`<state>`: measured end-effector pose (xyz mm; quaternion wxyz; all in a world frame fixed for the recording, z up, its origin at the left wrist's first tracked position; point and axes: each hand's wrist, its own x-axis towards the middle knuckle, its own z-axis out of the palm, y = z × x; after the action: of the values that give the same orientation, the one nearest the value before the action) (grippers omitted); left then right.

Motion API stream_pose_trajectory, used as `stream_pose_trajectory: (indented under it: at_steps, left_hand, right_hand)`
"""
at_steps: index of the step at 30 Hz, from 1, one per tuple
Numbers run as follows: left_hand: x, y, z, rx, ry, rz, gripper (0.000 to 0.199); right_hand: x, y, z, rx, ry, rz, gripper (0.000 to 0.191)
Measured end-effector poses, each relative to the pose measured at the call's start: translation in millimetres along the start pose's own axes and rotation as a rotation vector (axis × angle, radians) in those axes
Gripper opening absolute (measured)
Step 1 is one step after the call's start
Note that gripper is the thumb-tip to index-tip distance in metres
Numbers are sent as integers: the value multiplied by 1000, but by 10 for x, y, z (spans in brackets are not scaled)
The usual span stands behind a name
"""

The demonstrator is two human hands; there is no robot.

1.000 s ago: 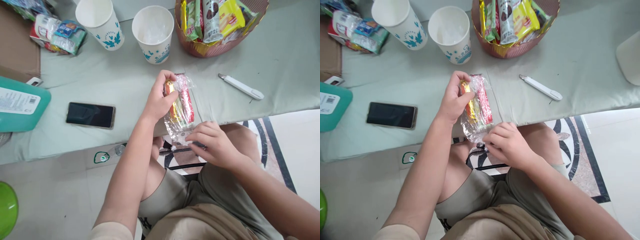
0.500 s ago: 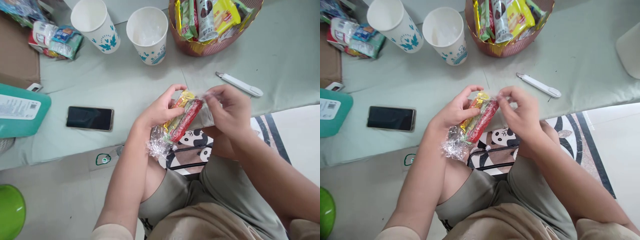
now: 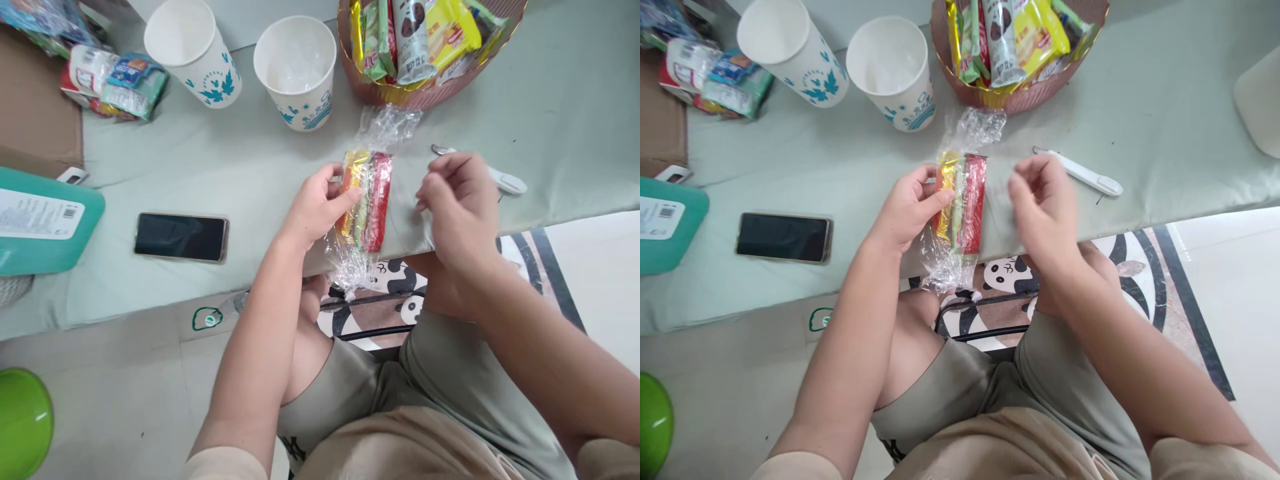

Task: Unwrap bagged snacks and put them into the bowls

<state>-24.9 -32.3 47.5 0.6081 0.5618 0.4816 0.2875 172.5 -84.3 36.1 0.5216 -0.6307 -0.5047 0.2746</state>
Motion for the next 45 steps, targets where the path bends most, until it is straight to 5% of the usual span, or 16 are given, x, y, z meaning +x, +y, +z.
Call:
stream_pose_trajectory:
  at_steps: [4,10,12,16,22,33,36,39,42,45]
  left_hand:
    - [67,-91,-28,174,114,168,24]
    - [-114,-24,-12,462,468,427,21]
    - [-260,57,6,486,367,395,15]
    - [-488,158,42,667,87,238,36]
    - [-526,116,56,944,46,141,28]
    - [-455,127,-24,576,79,164,20]
    - [-393,62,-112,478,309,153,16]
    - [-346,-22,-226,386,498,5,5]
    - [-353,-65,-294,290,342,-161,11]
    - [-383,-41,-293,193,284,-155,7]
  right_hand:
    - [-219,13,10,-141,-265,-113,23]
    - [-251,40,115,-282,-323,-208,16]
    - [-252,31,127,-302,-337,-209,13]
    - [-248,30,123,-332,-371,-182,14]
    - [-247,48,130,-377,-379,-214,28]
    - [-248,-16,116,-452,-442,-208,37]
    - [-255,-20,114,-461,-434,-213,39]
    - [-261,-16,115,-469,-428,-214,40]
    - [-267,-2,122,-474,-423,-216,39]
    - [-275,14,132,-478,-408,-223,38]
